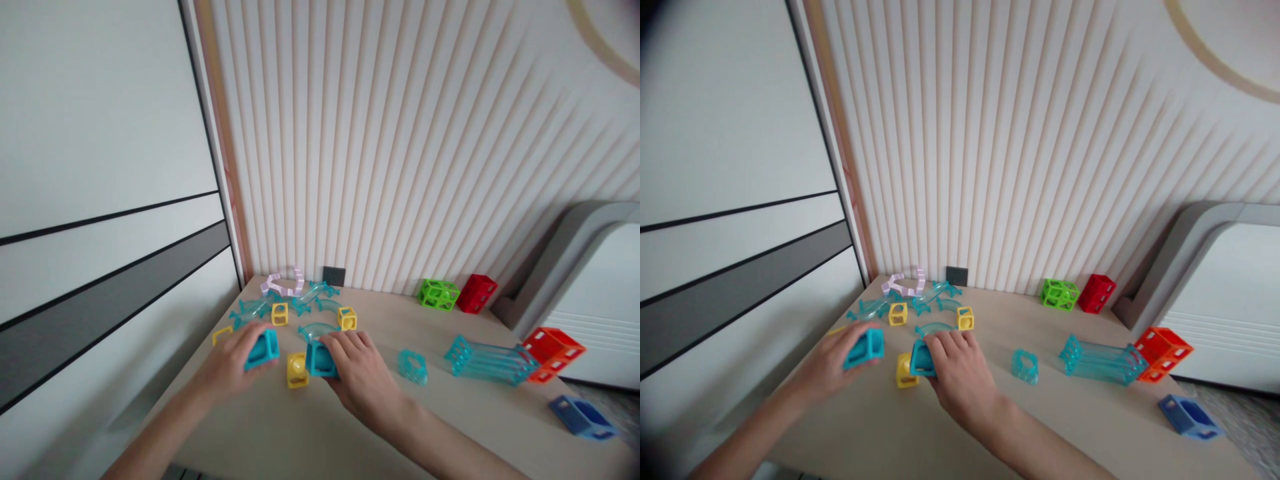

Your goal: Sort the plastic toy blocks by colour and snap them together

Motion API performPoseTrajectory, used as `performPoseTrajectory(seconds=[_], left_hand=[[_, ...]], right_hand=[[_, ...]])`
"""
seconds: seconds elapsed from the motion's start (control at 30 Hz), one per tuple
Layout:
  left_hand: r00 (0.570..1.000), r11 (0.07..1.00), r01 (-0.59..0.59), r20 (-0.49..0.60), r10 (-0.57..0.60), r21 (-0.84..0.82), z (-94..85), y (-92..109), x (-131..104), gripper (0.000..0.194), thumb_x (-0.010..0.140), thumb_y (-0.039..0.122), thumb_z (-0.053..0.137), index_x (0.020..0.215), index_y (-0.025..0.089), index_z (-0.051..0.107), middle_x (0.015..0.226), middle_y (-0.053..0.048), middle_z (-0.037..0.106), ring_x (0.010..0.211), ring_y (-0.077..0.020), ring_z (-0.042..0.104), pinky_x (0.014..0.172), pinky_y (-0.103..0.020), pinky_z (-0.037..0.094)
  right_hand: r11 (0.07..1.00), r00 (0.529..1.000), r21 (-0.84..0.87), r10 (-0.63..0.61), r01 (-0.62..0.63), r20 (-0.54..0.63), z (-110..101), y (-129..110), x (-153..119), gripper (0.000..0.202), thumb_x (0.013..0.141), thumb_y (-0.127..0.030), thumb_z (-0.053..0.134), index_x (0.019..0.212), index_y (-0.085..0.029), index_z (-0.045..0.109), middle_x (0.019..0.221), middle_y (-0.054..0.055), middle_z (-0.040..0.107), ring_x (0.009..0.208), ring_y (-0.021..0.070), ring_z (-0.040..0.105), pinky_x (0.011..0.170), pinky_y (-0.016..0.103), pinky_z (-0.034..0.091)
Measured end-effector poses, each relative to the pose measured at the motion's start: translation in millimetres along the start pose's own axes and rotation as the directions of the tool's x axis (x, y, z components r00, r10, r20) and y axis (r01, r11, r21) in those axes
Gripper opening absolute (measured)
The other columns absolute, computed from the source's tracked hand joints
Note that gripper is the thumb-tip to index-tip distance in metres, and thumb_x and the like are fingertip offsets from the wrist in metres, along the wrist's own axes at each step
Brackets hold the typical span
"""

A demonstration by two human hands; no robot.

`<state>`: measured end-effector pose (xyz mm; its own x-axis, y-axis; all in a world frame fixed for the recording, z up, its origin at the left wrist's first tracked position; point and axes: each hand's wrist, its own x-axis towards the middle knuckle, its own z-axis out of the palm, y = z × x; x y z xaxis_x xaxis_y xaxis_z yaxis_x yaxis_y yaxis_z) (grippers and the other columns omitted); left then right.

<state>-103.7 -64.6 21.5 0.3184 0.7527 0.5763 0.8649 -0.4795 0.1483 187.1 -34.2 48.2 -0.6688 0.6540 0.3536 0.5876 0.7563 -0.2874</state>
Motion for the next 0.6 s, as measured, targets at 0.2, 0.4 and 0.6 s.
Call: performPoseTrajectory(seconds=[0.2, 0.4, 0.6], left_hand=[[0.817, 0.809, 0.574, -0.022, -0.576, 0.128, 16.5, -101, 52, 0.043, 0.091, 0.051, 0.053, 0.115, 0.015, 0.058, 0.115, -0.013, 0.066, 0.111, -0.0267, 0.061, 0.096, -0.033, 0.046], [0.74, 0.738, 0.646, 0.079, -0.668, 0.197, 67.9, -157, 83, 0.039, 0.087, 0.037, 0.058, 0.116, 0.011, 0.059, 0.114, -0.017, 0.068, 0.109, -0.0275, 0.063, 0.088, -0.031, 0.046], [0.702, 0.726, 0.655, 0.186, -0.687, 0.211, 94.2, -170, 89, 0.035, 0.083, 0.029, 0.063, 0.112, 0.009, 0.062, 0.112, -0.018, 0.072, 0.103, -0.0272, 0.067, 0.082, -0.03, 0.047]], right_hand=[[0.997, 0.963, 0.063, -0.031, 0.05, -0.269, 41, 30, -10, 0.043, 0.092, -0.018, 0.057, 0.133, -0.024, 0.046, 0.123, 0.013, 0.063, 0.107, 0.0308, 0.058, 0.09, 0.046, 0.045], [0.991, 0.954, 0.112, -0.037, 0.074, -0.298, 78, 44, -19, 0.058, 0.09, -0.022, 0.059, 0.143, -0.025, 0.038, 0.123, 0.013, 0.063, 0.108, 0.0324, 0.06, 0.09, 0.049, 0.048], [0.979, 0.935, 0.191, 0.135, -0.074, -0.327, 84, 38, -26, 0.061, 0.092, -0.032, 0.061, 0.147, -0.029, 0.033, 0.122, 0.012, 0.063, 0.108, 0.0329, 0.062, 0.093, 0.051, 0.052]])
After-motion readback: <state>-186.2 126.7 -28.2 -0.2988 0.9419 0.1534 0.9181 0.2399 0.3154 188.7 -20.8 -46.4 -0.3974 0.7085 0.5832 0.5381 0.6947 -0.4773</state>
